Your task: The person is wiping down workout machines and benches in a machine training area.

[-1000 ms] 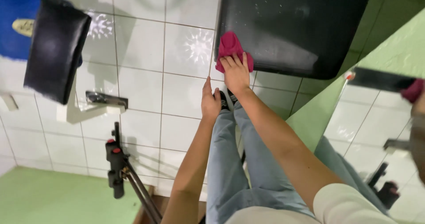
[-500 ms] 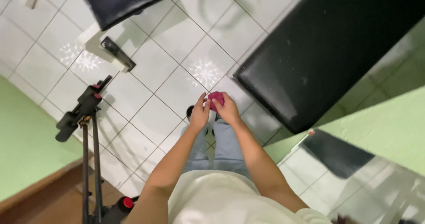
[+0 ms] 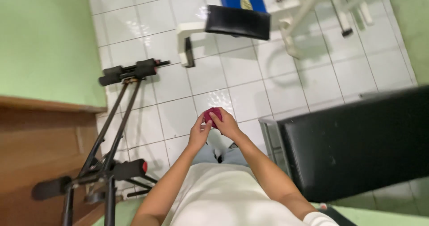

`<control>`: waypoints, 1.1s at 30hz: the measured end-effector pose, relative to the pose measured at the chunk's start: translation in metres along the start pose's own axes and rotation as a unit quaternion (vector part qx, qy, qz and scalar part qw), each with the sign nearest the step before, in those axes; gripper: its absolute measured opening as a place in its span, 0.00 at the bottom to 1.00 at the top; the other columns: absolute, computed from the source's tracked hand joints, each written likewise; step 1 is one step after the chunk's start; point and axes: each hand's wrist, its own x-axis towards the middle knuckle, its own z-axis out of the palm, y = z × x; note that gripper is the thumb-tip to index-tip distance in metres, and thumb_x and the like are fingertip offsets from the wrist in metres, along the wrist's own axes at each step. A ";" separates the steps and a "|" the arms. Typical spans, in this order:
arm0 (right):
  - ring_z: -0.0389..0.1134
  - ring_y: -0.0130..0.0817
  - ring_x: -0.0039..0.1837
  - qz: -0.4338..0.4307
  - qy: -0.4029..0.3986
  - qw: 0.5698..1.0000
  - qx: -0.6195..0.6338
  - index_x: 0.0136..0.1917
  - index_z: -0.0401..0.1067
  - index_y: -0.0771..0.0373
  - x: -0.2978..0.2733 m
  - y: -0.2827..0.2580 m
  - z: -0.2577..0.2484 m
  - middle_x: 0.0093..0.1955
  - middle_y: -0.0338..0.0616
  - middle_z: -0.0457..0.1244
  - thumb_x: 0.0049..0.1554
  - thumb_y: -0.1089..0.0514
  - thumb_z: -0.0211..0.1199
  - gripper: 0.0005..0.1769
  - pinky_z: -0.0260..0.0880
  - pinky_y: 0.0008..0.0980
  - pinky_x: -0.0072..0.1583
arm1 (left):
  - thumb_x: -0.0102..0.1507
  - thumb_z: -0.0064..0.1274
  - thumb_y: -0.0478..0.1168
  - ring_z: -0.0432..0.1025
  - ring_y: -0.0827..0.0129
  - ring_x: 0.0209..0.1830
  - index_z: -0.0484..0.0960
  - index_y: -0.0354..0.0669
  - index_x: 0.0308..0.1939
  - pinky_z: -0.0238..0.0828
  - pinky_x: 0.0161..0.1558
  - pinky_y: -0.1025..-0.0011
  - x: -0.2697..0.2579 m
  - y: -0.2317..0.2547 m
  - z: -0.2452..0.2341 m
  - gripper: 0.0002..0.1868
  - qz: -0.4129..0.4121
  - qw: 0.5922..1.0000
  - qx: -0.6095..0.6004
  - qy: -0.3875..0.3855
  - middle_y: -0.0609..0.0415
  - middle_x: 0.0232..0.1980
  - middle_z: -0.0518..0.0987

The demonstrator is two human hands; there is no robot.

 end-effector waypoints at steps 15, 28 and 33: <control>0.69 0.62 0.48 -0.263 -0.261 0.929 0.003 0.67 0.55 0.61 0.047 -0.114 0.136 0.61 0.59 0.54 0.51 0.60 0.73 0.37 0.73 0.49 0.49 | 0.73 0.48 0.41 0.73 0.70 0.41 0.75 0.44 0.55 0.78 0.45 0.68 -0.013 -0.102 -0.164 0.09 0.043 0.941 -0.186 0.280 0.54 0.46 0.82; 0.72 0.44 0.49 -0.383 -0.408 0.819 -0.126 0.60 0.74 0.50 0.088 -0.178 0.173 0.46 0.48 0.70 0.61 0.56 0.68 0.13 0.71 0.44 0.54 | 0.75 0.43 0.52 0.81 0.62 0.46 0.77 0.54 0.47 0.77 0.48 0.61 -0.067 -0.045 -0.162 0.12 -0.049 0.837 -0.204 0.506 0.55 0.38 0.86; 0.69 0.55 0.53 -0.505 -0.435 0.739 -0.100 0.54 0.75 0.61 0.095 -0.210 0.189 0.52 0.52 0.66 0.61 0.62 0.69 0.08 0.68 0.47 0.56 | 0.74 0.48 0.49 0.78 0.63 0.39 0.78 0.47 0.37 0.78 0.38 0.65 -0.069 -0.024 -0.150 0.14 0.004 0.747 -0.202 0.634 0.48 0.33 0.79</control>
